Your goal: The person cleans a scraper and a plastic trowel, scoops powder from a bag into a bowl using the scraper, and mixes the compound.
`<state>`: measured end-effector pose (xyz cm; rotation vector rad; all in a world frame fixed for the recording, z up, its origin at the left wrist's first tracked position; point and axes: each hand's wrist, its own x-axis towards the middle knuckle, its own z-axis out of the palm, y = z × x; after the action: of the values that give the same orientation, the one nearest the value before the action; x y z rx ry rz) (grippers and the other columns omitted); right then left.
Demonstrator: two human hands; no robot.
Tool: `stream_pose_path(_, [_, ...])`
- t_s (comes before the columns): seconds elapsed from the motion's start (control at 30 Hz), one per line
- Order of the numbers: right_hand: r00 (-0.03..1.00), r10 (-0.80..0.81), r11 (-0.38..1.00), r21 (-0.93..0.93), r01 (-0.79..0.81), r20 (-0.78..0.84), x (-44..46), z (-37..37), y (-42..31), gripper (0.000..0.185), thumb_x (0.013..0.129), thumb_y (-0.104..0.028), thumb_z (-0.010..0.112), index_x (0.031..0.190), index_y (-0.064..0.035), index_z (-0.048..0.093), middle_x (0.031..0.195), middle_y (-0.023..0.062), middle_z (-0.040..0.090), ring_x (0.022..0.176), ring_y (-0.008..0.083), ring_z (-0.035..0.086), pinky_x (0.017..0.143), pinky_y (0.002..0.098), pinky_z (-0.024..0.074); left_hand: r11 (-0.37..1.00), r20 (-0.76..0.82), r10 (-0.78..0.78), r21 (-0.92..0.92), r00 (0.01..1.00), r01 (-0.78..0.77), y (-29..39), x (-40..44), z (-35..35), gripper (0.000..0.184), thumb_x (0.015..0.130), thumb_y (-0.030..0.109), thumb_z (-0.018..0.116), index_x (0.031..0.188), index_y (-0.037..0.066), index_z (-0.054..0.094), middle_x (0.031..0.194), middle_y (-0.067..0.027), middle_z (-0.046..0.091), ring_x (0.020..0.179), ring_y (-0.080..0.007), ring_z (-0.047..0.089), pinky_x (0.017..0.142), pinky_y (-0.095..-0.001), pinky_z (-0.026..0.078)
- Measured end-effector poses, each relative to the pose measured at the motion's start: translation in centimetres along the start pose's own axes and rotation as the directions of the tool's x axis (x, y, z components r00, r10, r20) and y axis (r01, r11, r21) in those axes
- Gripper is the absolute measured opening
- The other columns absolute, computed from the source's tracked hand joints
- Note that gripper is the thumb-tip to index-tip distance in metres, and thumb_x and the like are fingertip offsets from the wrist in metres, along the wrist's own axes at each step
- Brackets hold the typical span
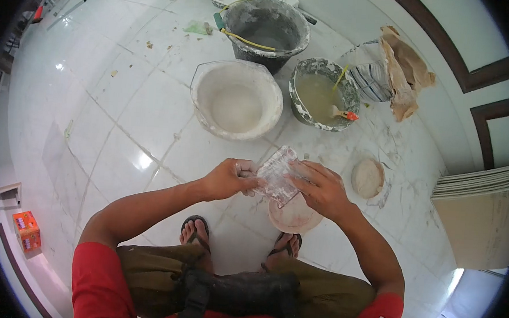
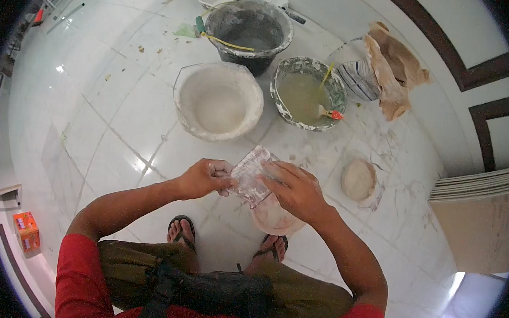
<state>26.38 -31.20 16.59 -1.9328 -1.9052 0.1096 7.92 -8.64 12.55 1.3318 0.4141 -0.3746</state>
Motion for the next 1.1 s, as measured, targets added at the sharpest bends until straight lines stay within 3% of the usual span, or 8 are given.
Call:
stream_pose_path(0.3, [0.990, 0.137, 0.989, 0.054, -0.136, -0.018, -2.7, 1.3, 3.3, 0.047, 0.077, 0.000, 0.069, 0.121, -0.0159, 0.074, 0.128, 0.0082, 0.070, 0.114, 0.0308, 0.067, 0.096, 0.0418, 0.0567, 1.000, -0.043, 0.010, -0.009, 0.999, -0.011, -3.8, 1.6, -2.8, 0.033, 0.104, 0.028, 0.061, 0.109, -0.002, 0.071, 0.095, -0.0106, 0.077, 0.078, -0.0179, 0.072, 0.073, -0.0327, 0.057])
stream_pose_path(0.37, [0.957, 0.289, 0.954, 0.101, -0.284, -0.034, -4.2, 0.9, 5.2, 0.038, 0.080, -0.001, 0.069, 0.116, -0.0110, 0.076, 0.121, 0.0117, 0.073, 0.109, 0.0335, 0.069, 0.095, 0.0411, 0.0566, 0.817, -0.043, 0.006, 0.577, 0.999, 0.020, -4.6, 1.8, -4.9, 0.034, 0.103, 0.028, 0.063, 0.105, -0.005, 0.073, 0.090, -0.0147, 0.077, 0.073, -0.0189, 0.073, 0.073, -0.0347, 0.058])
stream_pose_path(0.57, [0.662, 0.733, 0.669, 0.008, -0.743, 0.156, -11.6, -1.7, 10.6, 0.029, 0.090, -0.014, 0.070, 0.117, -0.0045, 0.074, 0.098, 0.0231, 0.074, 0.091, 0.0418, 0.071, 0.085, 0.0462, 0.0565, 0.581, -0.184, -0.209, 0.767, 0.961, 0.273, -6.8, 1.6, -6.8, 0.032, 0.097, 0.032, 0.070, 0.098, 0.000, 0.076, 0.088, -0.0170, 0.075, 0.075, -0.0252, 0.072, 0.076, -0.0397, 0.057])
stream_pose_path(0.67, [0.601, 0.791, 0.612, -0.142, -0.778, 0.115, -15.5, -1.8, 12.6, 0.029, 0.092, -0.021, 0.071, 0.115, -0.0024, 0.074, 0.094, 0.0276, 0.072, 0.088, 0.0448, 0.070, 0.082, 0.0486, 0.0556, 0.641, 0.057, 0.255, 0.738, 0.965, -0.213, -9.8, 2.8, -5.6, 0.032, 0.096, 0.033, 0.069, 0.099, 0.002, 0.076, 0.096, -0.0199, 0.074, 0.084, -0.0298, 0.072, 0.083, -0.0425, 0.056])
stream_pose_path(0.73, [0.551, 0.824, 0.566, -0.154, -0.810, 0.132, -16.9, -2.1, 12.5, 0.030, 0.092, -0.022, 0.071, 0.114, -0.0013, 0.073, 0.093, 0.0287, 0.072, 0.089, 0.0454, 0.070, 0.082, 0.0490, 0.0554, 0.626, 0.116, 0.172, 0.754, 0.978, -0.200, -9.4, 5.0, -4.1, 0.041, 0.098, 0.040, 0.065, 0.102, 0.002, 0.076, 0.103, -0.0207, 0.073, 0.092, -0.0343, 0.069, 0.089, -0.0449, 0.054])
stream_pose_path(0.8, [0.507, 0.847, 0.529, -0.169, -0.831, 0.160, -17.5, -2.7, 12.0, 0.030, 0.093, -0.023, 0.071, 0.113, -0.0001, 0.073, 0.092, 0.0298, 0.071, 0.089, 0.0460, 0.070, 0.081, 0.0495, 0.0552, 0.433, 0.387, -0.359, 0.875, 0.849, -0.216, -7.4, 7.3, -1.7, 0.052, 0.097, 0.051, 0.062, 0.104, 0.000, 0.075, 0.098, -0.0215, 0.073, 0.088, -0.0397, 0.069, 0.088, -0.0467, 0.055])
stream_pose_path(1.0, [0.441, 0.871, 0.471, -0.111, -0.875, 0.217, -16.9, -4.0, 9.3, 0.031, 0.093, -0.023, 0.071, 0.111, 0.0016, 0.072, 0.090, 0.0286, 0.071, 0.090, 0.0460, 0.070, 0.081, 0.0497, 0.0549, 0.621, 0.237, -0.662, 0.705, 0.712, 0.343, -13.4, 9.7, 5.6, 0.055, 0.088, 0.057, 0.067, 0.100, 0.004, 0.074, 0.090, -0.0226, 0.074, 0.082, -0.0382, 0.072, 0.082, -0.0475, 0.057])
stream_pose_path(1.1, [0.354, 0.896, 0.376, -0.034, -0.926, 0.268, -16.7, -4.6, 8.1, 0.030, 0.092, -0.023, 0.071, 0.109, 0.0024, 0.072, 0.091, 0.0286, 0.071, 0.089, 0.0458, 0.069, 0.081, 0.0494, 0.0546, 0.779, 0.314, -0.316, 0.625, 0.895, 0.056, -15.9, 8.4, 6.0, 0.054, 0.086, 0.056, 0.069, 0.103, 0.005, 0.074, 0.097, -0.0238, 0.074, 0.084, -0.0388, 0.072, 0.084, -0.0481, 0.057])
